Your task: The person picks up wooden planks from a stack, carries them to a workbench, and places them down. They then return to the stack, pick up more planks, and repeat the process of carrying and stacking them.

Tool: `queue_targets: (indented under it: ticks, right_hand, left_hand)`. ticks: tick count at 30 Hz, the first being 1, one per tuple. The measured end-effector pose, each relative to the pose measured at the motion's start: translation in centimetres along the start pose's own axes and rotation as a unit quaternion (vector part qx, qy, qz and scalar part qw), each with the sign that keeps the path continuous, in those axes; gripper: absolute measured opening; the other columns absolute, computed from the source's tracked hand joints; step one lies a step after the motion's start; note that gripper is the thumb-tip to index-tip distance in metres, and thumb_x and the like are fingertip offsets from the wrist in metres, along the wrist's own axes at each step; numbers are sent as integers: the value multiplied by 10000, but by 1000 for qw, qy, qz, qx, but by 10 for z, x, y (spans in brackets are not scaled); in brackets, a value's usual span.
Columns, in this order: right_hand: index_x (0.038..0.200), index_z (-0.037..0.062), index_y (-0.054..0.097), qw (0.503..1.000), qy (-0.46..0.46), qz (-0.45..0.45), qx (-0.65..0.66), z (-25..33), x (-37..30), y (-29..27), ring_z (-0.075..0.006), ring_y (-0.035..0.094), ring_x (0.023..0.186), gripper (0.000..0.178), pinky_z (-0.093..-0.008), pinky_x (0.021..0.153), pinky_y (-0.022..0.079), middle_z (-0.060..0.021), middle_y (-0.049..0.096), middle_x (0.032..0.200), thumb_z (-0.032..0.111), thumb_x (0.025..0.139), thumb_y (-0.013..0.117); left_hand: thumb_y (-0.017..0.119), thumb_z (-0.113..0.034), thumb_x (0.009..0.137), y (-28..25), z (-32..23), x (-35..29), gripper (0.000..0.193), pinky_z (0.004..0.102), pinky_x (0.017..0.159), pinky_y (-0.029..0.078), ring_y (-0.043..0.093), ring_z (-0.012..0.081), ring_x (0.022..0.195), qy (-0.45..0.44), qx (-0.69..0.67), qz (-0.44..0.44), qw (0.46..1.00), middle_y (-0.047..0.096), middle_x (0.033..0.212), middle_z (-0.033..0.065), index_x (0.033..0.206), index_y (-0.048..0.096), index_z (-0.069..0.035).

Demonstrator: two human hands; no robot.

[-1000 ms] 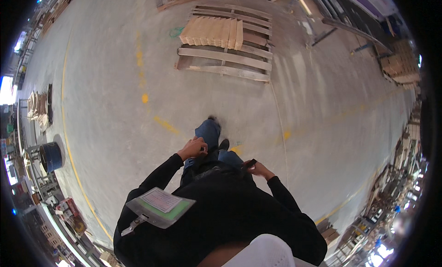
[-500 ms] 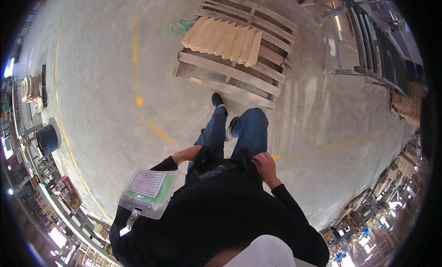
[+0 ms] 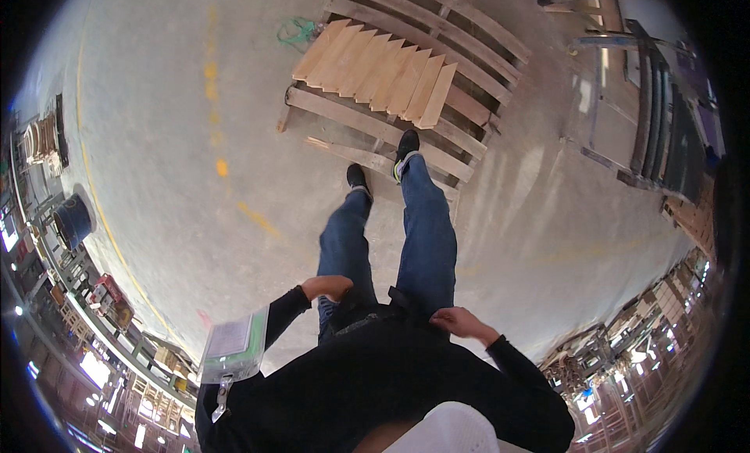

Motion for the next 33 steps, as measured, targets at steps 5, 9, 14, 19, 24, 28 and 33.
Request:
queue_targets:
  ticks: [5, 9, 14, 19, 24, 28, 33]
  right_hand:
    - [959, -5, 576, 993, -22, 37, 112, -109, 86, -164, -150, 579, 821, 242, -263, 745, 443, -96, 613, 873, 142, 821, 442]
    - [1030, 57, 549, 931, -33, -347, 107, -166, 201, -368, -134, 556, 845, 310, -253, 730, 423, -61, 603, 910, 261, 878, 372]
    - [1099, 44, 486, 859, -136, -395, 296, -140, 356, -463, -142, 546, 875, 379, -241, 724, 421, -79, 561, 1009, 328, 880, 363]
    - [1133, 30, 452, 796, -208, -391, 413, -145, 465, -510, -160, 532, 911, 416, -271, 743, 428, -75, 552, 1015, 342, 866, 387]
    - [1168, 41, 417, 794, -206, -356, 448, -120, 496, -513, -175, 541, 893, 481, -313, 759, 449, -67, 553, 998, 388, 835, 412]
    - [1168, 57, 412, 738, -219, -320, 553, -131, 508, -511, -191, 557, 865, 483, -329, 735, 471, -71, 553, 1003, 400, 827, 406]
    - [1137, 59, 422, 726, -211, -311, 576, -119, 490, -497, -202, 570, 844, 445, -334, 689, 494, -74, 553, 999, 381, 830, 398]
  left_hand:
    - [530, -290, 727, -167, 89, 95, 265, 402, 596, 439, 549, 327, 686, -1, -26, -307, 951, 573, 716, 159, 798, 575, -39]
    - [554, -256, 754, -293, 220, 184, 411, 347, 726, 442, 549, 239, 812, 41, -217, -482, 848, 550, 945, 124, 1059, 464, 4]
    - [434, -171, 837, -372, 317, 261, 374, 334, 865, 389, 477, 209, 979, 96, -698, -501, 503, 456, 1113, 93, 1171, 360, -19]
    - [306, -234, 889, -413, 330, 289, 374, 366, 863, 394, 439, 205, 1057, 211, -735, -513, 391, 432, 1169, 65, 1216, 322, -53]
    - [242, -312, 906, -412, 339, 291, 398, 382, 890, 379, 433, 225, 1081, 214, -676, -546, 446, 400, 1217, 71, 1225, 310, -83]
    - [200, -341, 910, -409, 341, 300, 436, 373, 904, 371, 405, 220, 1115, 167, -625, -533, 545, 362, 1253, 73, 1261, 262, -91]
    - [230, -353, 903, -414, 338, 296, 448, 348, 909, 362, 392, 202, 1119, 131, -497, -570, 641, 368, 1238, 69, 1257, 261, -80]
Point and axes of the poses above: each hand's wrist, its own x-axis towards the middle knuckle, its own y-axis out of the palm, z = x × y, the point moved 10 cm from there along x, towards the middle knuckle
